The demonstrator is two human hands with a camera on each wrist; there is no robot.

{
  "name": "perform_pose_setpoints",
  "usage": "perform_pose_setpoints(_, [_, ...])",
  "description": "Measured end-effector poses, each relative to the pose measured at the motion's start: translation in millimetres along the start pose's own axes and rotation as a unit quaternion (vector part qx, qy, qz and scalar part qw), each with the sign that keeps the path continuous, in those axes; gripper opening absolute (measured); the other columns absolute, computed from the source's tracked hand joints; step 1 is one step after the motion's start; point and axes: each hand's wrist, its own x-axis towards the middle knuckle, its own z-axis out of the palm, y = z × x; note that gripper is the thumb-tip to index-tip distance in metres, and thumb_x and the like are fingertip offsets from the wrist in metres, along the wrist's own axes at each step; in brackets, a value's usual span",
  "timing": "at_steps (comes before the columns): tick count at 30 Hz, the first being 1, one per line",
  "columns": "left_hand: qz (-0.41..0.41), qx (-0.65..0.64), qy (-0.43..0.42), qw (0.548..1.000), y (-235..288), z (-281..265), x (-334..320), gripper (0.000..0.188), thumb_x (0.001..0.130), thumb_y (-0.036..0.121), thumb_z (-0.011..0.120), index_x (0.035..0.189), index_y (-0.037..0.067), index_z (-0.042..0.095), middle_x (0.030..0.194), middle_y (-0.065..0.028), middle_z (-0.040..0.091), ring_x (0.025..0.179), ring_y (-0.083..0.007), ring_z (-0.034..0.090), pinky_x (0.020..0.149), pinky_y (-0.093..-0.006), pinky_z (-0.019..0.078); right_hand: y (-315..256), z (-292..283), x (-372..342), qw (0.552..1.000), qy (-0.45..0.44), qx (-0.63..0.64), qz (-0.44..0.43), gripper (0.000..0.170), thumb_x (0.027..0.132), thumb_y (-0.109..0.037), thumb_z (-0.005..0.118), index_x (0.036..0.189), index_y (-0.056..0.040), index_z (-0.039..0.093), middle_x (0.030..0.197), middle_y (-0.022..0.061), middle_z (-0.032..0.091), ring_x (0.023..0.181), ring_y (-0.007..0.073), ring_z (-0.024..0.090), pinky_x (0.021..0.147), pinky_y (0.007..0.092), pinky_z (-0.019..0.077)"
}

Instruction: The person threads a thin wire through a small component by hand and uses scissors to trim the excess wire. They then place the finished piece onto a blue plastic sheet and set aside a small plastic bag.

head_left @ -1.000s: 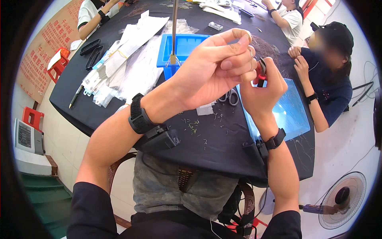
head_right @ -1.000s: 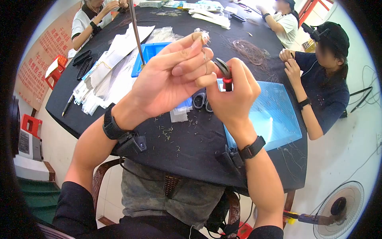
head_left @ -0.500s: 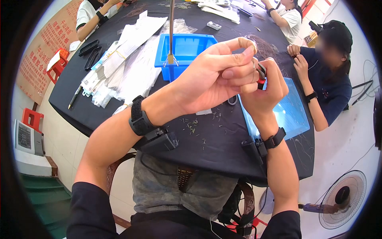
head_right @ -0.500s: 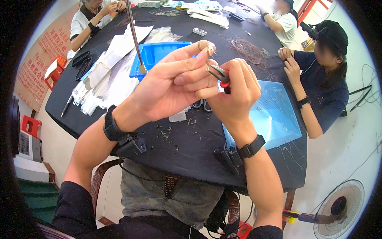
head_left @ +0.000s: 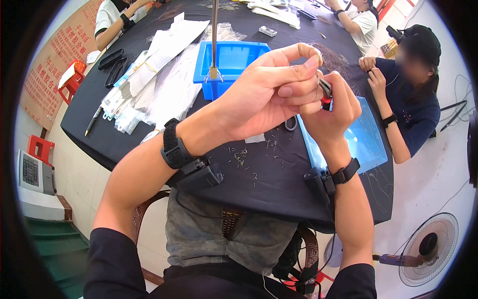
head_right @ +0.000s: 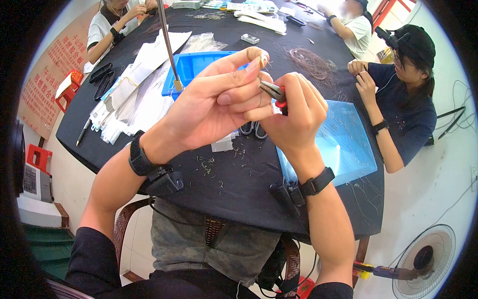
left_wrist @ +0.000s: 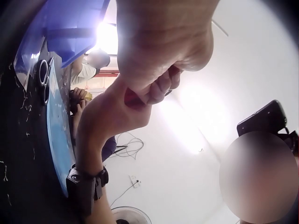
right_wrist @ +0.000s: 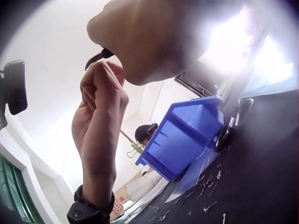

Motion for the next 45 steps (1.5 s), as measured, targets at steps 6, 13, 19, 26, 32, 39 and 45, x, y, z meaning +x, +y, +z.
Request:
perform_pose_setpoints(6, [0.006,0.014,0.004,1.000,2.1,0.5,0.7,0.014,0.112,0.019,0.046,0.116,0.007,0.052,0.060,0.0083,0.030,0.056,-0.0056,0.027,0.060,-0.0247,0.0285,0.4,0.1,-1.0,0.998,-0.035,0.041,0.016,0.026,0.071,-0.007,0.079,0.076,-0.0060,0.053,0.058,0.0039,0.045,0.047,0.0184,0.046,0.047,0.0298,0.0376])
perform_pose_setpoints(13, [0.051,0.193,0.049,0.979,5.3,-4.1,3.1,0.014,0.109,0.020,0.054,0.111,0.007,0.056,0.065,0.0075,0.036,0.059,-0.0046,0.031,0.060,-0.0239,0.0287,-1.4,-1.1,-1.1,0.969,-0.094,0.169,0.152,0.027,0.081,-0.001,0.071,0.071,-0.0066,0.046,0.056,-0.0013,0.040,0.050,0.0055,0.039,0.048,0.0248,0.0290])
perform_pose_setpoints(19, [0.092,0.338,0.073,0.934,8.1,0.7,2.0,0.020,0.105,0.022,0.064,0.113,0.004,0.061,0.073,0.0049,0.055,0.064,-0.0019,0.039,0.058,-0.0212,0.0302,-6.0,-1.0,1.4,0.942,-0.100,0.231,0.223,0.034,0.085,0.001,0.067,0.067,-0.0078,0.040,0.058,-0.0058,0.037,0.055,0.0023,0.035,0.050,0.0245,0.0256])
perform_pose_setpoints(26, [0.131,0.403,0.091,0.901,5.1,1.9,3.5,0.017,0.103,0.016,0.067,0.109,0.000,0.066,0.084,0.0015,0.068,0.071,0.0022,0.048,0.060,-0.0184,0.0356,-3.8,1.4,1.5,0.944,-0.087,0.214,0.238,0.033,0.084,0.002,0.064,0.066,-0.0074,0.039,0.056,-0.0047,0.035,0.055,0.0036,0.033,0.050,0.0257,0.0252])
perform_pose_setpoints(32, [0.160,0.510,0.096,0.840,10.6,8.4,-2.8,0.011,0.101,0.006,0.065,0.107,-0.003,0.066,0.077,0.0034,0.065,0.065,0.0035,0.047,0.055,-0.0172,0.0328,-2.1,1.9,2.5,0.965,-0.071,0.143,0.206,0.029,0.082,0.003,0.064,0.067,-0.0053,0.041,0.052,0.0007,0.035,0.051,0.0068,0.036,0.049,0.0285,0.0296])
perform_pose_setpoints(39, [0.184,0.529,0.099,0.822,8.4,10.2,-4.5,0.007,0.100,0.003,0.064,0.105,-0.003,0.065,0.071,0.0063,0.059,0.063,0.0043,0.044,0.053,-0.0174,0.0289,-1.5,2.3,2.3,0.969,-0.079,0.110,0.205,0.026,0.081,0.003,0.064,0.067,-0.0041,0.043,0.052,0.0050,0.039,0.047,0.0130,0.039,0.049,0.0310,0.0332])
perform_pose_setpoints(45, [0.190,0.516,0.112,0.828,6.5,11.1,-4.2,0.007,0.100,0.003,0.064,0.103,-0.003,0.065,0.071,0.0065,0.059,0.063,0.0042,0.044,0.053,-0.0176,0.0288,-2.4,2.6,2.1,0.969,-0.093,0.094,0.210,0.025,0.080,0.003,0.064,0.068,-0.0038,0.043,0.053,0.0061,0.040,0.047,0.0147,0.040,0.050,0.0315,0.0341])
